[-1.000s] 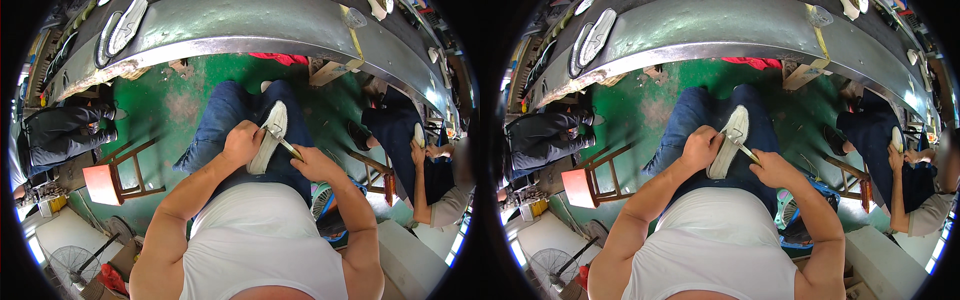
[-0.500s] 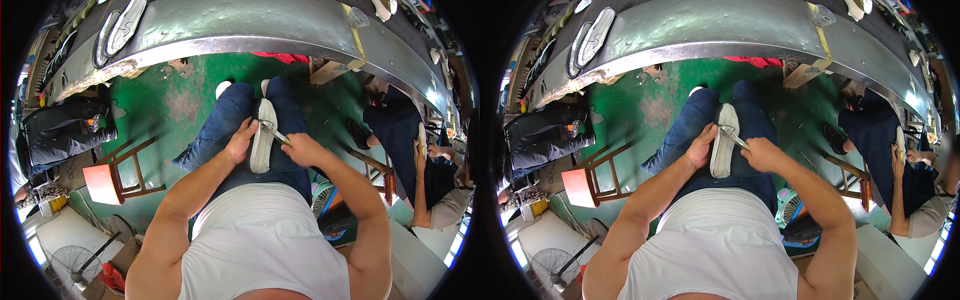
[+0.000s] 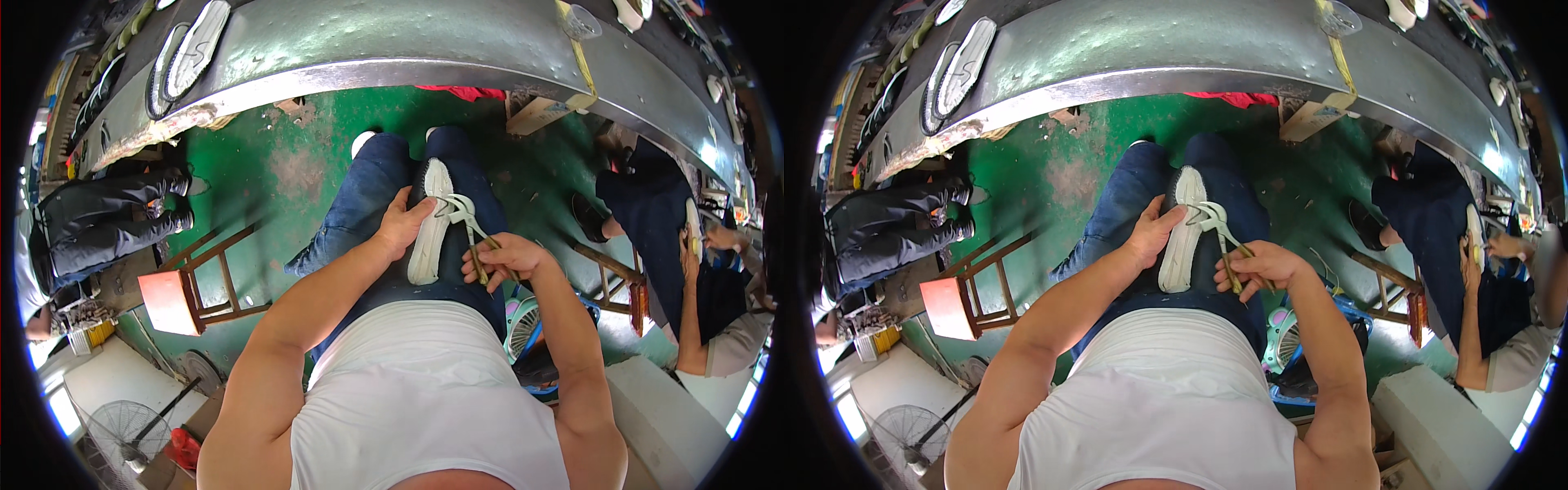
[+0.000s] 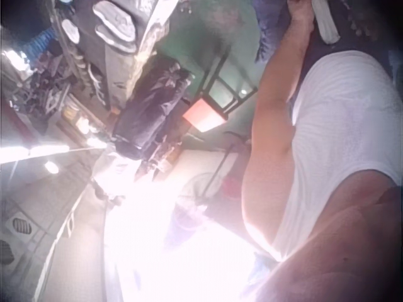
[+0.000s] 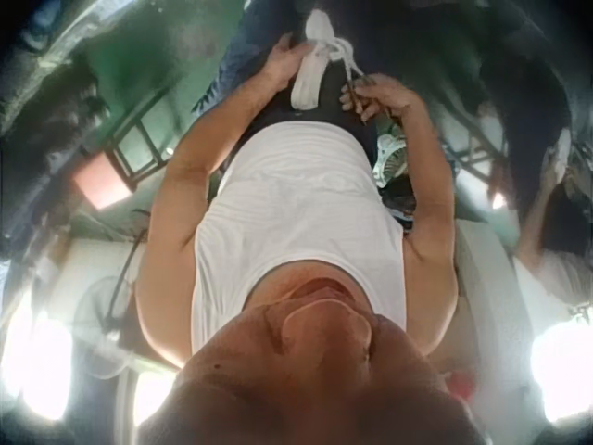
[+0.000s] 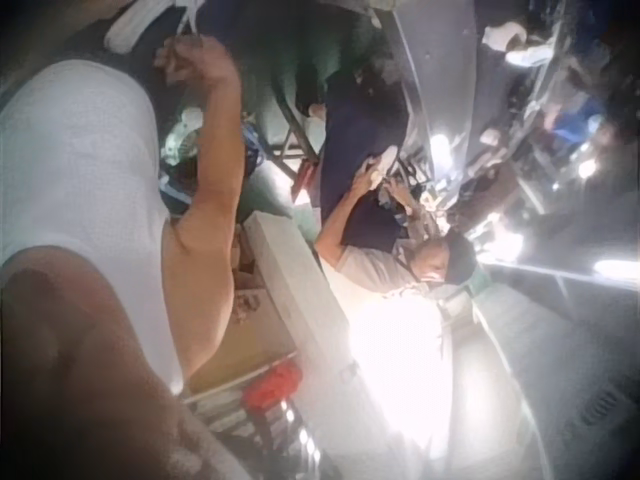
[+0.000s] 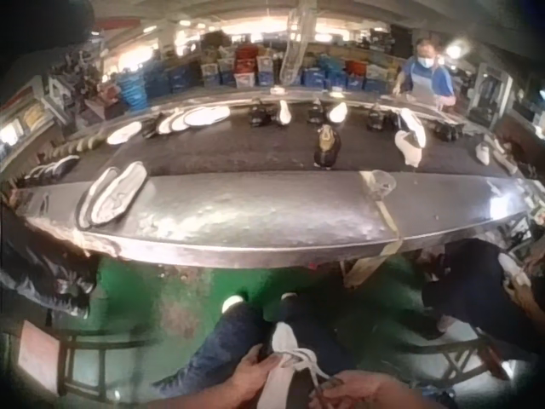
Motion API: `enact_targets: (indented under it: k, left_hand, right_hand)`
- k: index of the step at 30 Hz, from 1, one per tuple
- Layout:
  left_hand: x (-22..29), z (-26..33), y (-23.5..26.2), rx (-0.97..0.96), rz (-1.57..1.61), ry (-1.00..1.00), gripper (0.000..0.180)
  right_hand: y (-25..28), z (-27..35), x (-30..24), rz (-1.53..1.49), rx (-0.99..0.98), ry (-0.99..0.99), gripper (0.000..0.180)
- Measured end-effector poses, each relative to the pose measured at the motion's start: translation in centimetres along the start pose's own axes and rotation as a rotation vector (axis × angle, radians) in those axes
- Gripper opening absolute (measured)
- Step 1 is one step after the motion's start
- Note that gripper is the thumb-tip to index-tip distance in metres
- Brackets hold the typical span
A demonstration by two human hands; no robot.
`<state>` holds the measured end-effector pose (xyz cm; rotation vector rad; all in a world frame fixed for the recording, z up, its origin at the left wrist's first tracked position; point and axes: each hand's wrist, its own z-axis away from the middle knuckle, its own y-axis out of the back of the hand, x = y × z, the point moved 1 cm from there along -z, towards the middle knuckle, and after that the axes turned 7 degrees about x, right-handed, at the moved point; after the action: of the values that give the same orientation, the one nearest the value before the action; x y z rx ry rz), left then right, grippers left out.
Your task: Trim excess material from the soles of shoes using specialized trimming pliers at an assembly line.
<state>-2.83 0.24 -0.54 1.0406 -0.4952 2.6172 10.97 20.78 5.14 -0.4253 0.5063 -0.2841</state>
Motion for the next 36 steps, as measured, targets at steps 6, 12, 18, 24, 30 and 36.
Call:
enact_targets:
  k: [6,12,18,24,30,36]
  left_hand:
    - [3.0,1.1,-1.0,0.059,-0.278,0.036,0.075]
    - [3.5,-0.7,0.3,-0.061,-0.434,0.155,0.080]
    - [3.3,-2.1,1.8,-0.155,-0.389,0.339,0.079]
    - [4.4,-1.2,0.9,-0.175,-0.420,0.336,0.082]
    - [4.5,-0.9,0.9,-0.159,-0.425,0.294,0.086]
    - [2.3,0.1,0.5,-0.118,-0.766,0.009,0.085]
  right_hand:
    - [-2.6,-0.9,-3.7,0.647,0.441,0.421,0.041]
    - [-2.7,-1.1,-4.5,0.823,0.489,0.385,0.039]
    - [-3.8,3.1,-2.6,1.266,0.178,0.298,0.026]
    - [-4.6,1.4,0.5,1.386,0.434,0.643,0.028]
    - [-4.2,-0.1,1.9,1.269,0.510,0.712,0.026]
    - [-4.7,3.3,5.9,1.171,0.586,0.520,0.027]
